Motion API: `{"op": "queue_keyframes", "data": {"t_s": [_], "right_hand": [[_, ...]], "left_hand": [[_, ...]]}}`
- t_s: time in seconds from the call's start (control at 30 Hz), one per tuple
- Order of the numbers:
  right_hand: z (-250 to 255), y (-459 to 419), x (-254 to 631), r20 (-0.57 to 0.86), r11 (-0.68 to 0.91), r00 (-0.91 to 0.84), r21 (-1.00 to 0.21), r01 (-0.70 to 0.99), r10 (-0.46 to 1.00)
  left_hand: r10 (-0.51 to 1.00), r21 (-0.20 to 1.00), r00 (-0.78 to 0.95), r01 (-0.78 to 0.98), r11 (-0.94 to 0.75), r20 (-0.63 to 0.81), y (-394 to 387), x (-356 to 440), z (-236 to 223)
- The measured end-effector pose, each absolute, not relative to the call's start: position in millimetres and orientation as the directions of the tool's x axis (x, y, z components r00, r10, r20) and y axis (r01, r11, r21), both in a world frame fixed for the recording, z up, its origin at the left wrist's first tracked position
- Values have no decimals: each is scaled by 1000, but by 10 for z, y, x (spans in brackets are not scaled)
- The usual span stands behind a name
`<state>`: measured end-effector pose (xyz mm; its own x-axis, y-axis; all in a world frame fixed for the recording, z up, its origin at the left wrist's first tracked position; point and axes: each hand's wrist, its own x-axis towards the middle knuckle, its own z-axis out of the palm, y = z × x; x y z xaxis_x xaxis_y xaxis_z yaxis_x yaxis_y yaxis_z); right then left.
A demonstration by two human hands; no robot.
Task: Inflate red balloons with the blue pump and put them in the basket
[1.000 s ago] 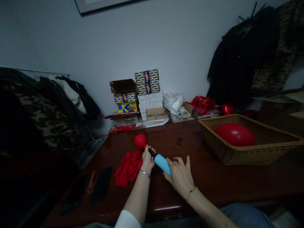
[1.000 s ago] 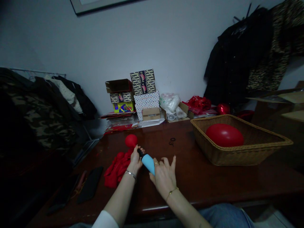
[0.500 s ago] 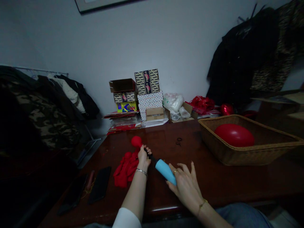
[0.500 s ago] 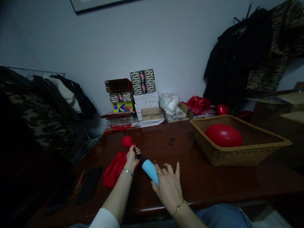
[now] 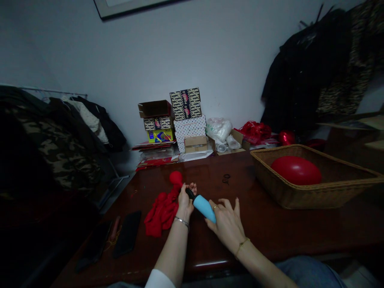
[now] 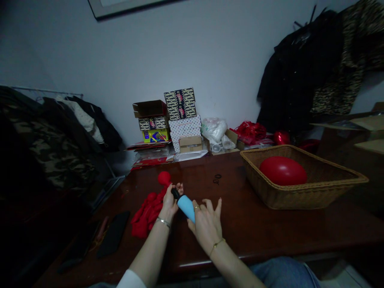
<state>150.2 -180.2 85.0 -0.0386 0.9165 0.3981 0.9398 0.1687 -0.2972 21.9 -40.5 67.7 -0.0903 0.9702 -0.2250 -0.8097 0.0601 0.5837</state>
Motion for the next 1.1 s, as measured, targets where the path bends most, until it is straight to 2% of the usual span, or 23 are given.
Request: {"op": "queue_keyframes", "data": {"t_s": [0.1, 0.27, 0.57, 0.83, 1.1], "right_hand": [[829, -1743, 1451, 396, 170, -41, -295, 940, 917], [786, -1794, 1437, 398, 172, -43, -295, 940, 916], [705, -2110, 1784, 389, 215, -101, -262, 941, 916], [746, -2274, 1860, 394, 209, -103, -236, 949, 913], [840, -2065, 1667, 381, 205, -111, -216, 955, 918]], "left_hand": [[971, 571, -100, -820, 43, -216, -383, 180, 638], [967, 638, -138, -769, 30, -212, -309, 119, 618], [943, 662, -220, -749, 0, -248, -124, -29, 683], [926, 630, -233, -777, 7, -297, -145, -72, 680], [934, 649, -230, -761, 3, -274, -218, -25, 627]]}}
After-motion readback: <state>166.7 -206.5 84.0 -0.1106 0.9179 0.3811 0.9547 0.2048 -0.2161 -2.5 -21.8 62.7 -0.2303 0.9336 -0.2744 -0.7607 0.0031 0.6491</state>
